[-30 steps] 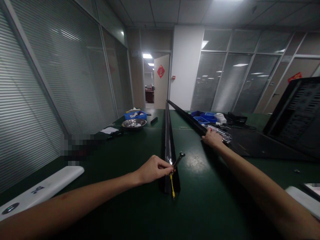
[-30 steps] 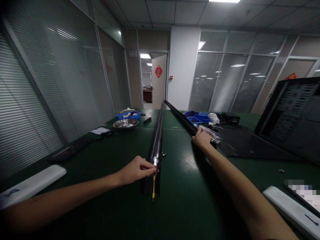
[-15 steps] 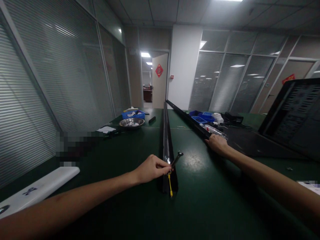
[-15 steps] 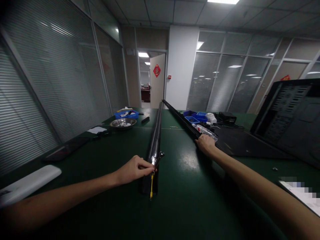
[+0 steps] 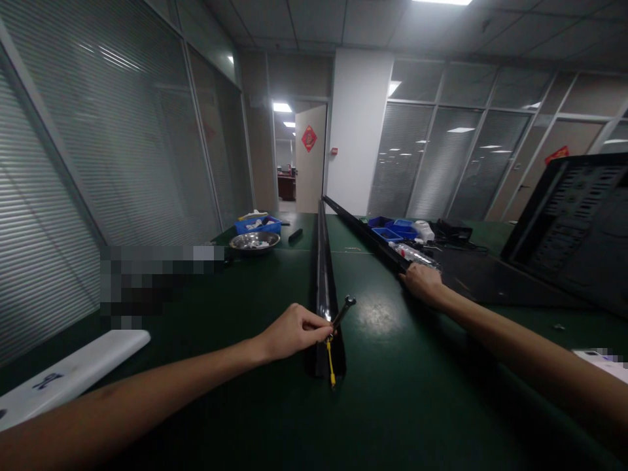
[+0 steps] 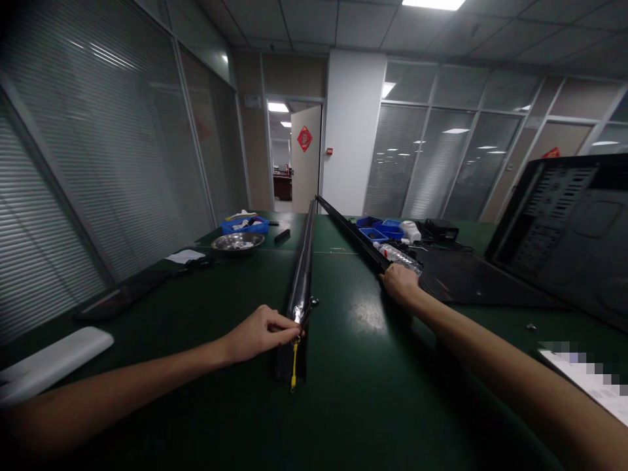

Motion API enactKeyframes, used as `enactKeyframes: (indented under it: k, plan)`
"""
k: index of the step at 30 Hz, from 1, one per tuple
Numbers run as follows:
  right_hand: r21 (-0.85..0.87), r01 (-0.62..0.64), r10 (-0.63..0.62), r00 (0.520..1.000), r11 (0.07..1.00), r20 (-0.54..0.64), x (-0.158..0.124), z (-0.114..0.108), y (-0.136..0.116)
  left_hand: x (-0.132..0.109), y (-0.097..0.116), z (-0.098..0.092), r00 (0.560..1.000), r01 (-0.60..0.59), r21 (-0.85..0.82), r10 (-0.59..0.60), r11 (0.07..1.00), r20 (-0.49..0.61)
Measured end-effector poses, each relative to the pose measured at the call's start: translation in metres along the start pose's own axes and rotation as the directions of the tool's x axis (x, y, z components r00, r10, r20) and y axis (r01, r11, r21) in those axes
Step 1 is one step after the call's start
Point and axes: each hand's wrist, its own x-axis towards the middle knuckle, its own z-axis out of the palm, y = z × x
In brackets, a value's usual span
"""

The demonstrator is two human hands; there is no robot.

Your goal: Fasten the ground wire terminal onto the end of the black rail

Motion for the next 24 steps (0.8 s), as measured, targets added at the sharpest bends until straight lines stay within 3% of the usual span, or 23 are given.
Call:
enactKeyframes:
  k: [9, 24]
  plan:
    - [-0.016, 0.011, -0.012, 0.999, 1.0, -0.043, -0.008, -0.001, -0.003, -0.001, 0.0, -0.001, 1.0, 0.005, 0.005, -0.006, 1.0, 0.02]
    - [-0.06, 0.027, -0.028, 0.999, 0.998, -0.026, -0.031, -0.001, 0.016, 0.0, 0.004, 0.0, 1.0, 0.003, 0.034, -0.004, 0.999, 0.014]
